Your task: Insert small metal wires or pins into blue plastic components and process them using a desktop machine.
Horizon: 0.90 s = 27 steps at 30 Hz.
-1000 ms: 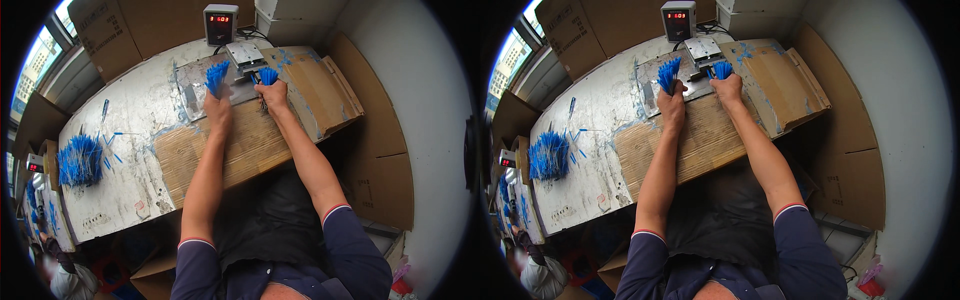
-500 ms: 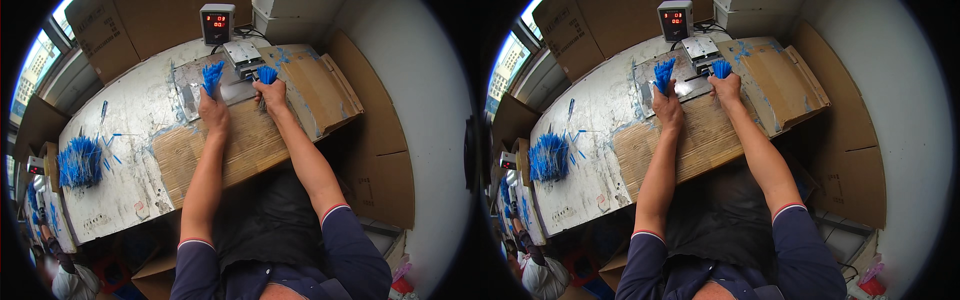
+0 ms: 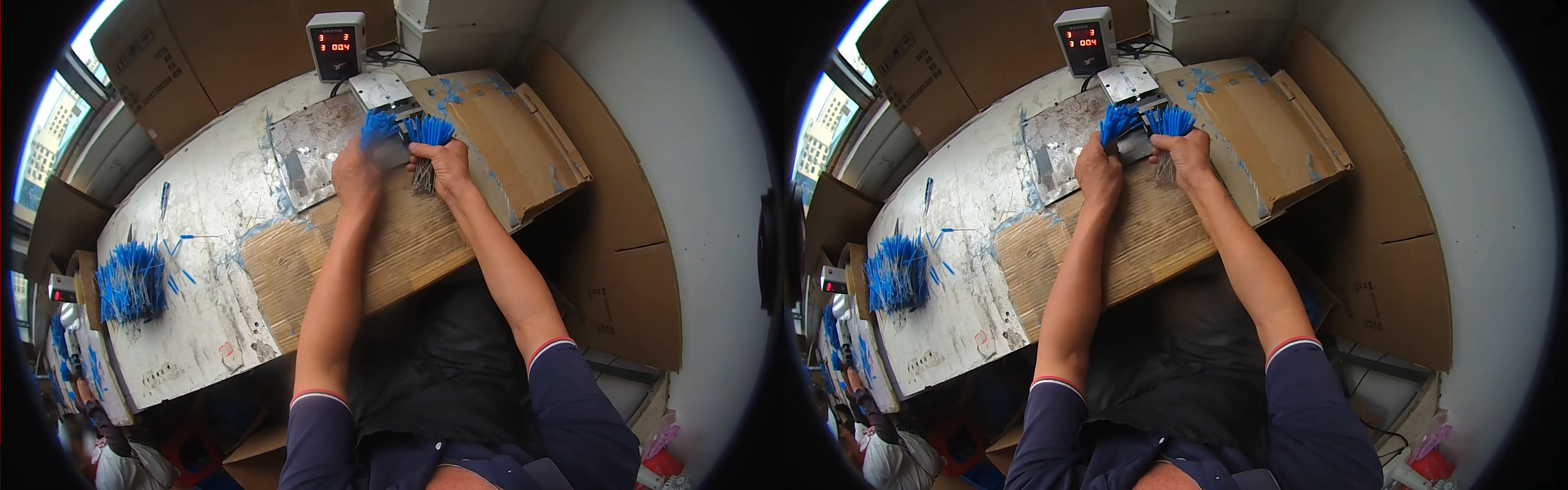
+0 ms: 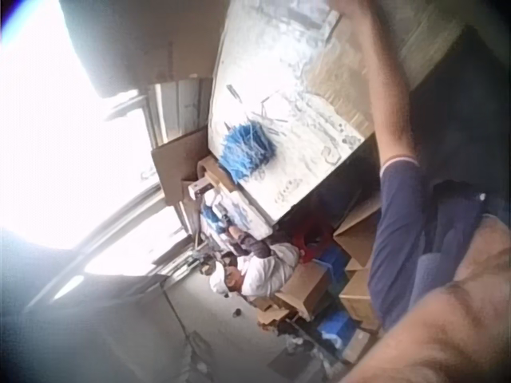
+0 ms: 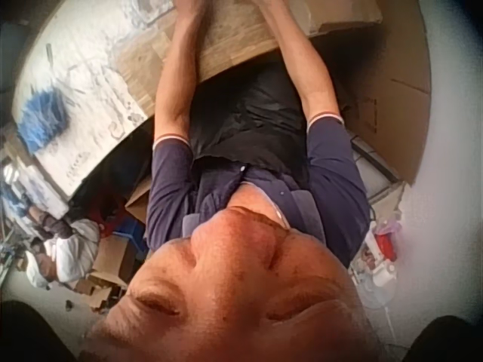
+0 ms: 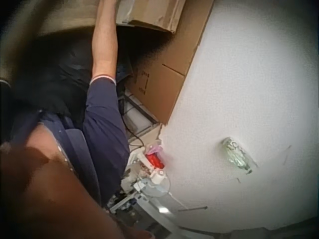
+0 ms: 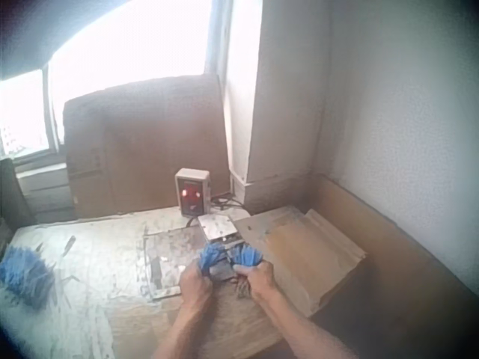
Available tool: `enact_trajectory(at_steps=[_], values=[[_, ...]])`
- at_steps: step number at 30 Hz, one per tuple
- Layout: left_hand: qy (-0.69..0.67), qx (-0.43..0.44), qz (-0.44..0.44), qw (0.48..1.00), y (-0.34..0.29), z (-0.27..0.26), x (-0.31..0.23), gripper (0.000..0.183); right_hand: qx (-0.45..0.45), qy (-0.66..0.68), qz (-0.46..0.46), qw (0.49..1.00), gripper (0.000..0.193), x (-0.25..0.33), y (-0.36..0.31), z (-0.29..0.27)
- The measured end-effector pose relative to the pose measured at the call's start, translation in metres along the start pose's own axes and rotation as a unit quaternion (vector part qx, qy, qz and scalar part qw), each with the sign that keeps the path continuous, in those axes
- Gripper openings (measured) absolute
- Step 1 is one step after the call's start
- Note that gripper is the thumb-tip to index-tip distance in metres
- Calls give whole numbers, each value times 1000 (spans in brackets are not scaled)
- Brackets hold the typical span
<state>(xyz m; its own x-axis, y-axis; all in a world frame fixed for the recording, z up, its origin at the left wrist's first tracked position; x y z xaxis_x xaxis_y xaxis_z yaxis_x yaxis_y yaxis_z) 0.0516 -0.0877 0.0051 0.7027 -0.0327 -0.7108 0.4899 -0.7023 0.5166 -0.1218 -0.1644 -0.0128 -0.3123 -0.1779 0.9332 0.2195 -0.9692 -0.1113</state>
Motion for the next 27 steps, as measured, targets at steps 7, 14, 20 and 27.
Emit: enact_trajectory(at_steps=[7, 14, 20, 27], values=[[20, -6, 27, 999, 2, -3, -10, 11, -4, -15, 33, 999, 11, 12, 2, -3], [54, -2, 16, 998, 3, 0, -8, 8, 16, -65, 90, 994, 10, 4, -6, 5], [60, -20, 8, 998, 3, -1, -1, 10, 0, -112, 81, 990, 12, 2, -4, 6], [-112, -51, -39, 992, 2, -11, 6, 16, 75, -161, 76, 981, 9, 0, -26, 45]])
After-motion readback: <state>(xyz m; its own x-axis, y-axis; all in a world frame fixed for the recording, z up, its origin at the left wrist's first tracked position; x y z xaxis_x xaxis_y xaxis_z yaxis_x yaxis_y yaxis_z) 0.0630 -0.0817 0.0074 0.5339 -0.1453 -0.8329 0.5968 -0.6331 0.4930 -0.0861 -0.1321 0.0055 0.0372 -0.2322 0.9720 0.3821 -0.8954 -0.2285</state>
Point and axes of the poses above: each hand's wrist, its own y-axis towards the middle knuckle, its own z-axis out of the palm, x = y × z, the point moved 7 cm from there along y, towards the middle knuckle, and after that the axes turned 3 degrees about -y, right-handed, at the moved point
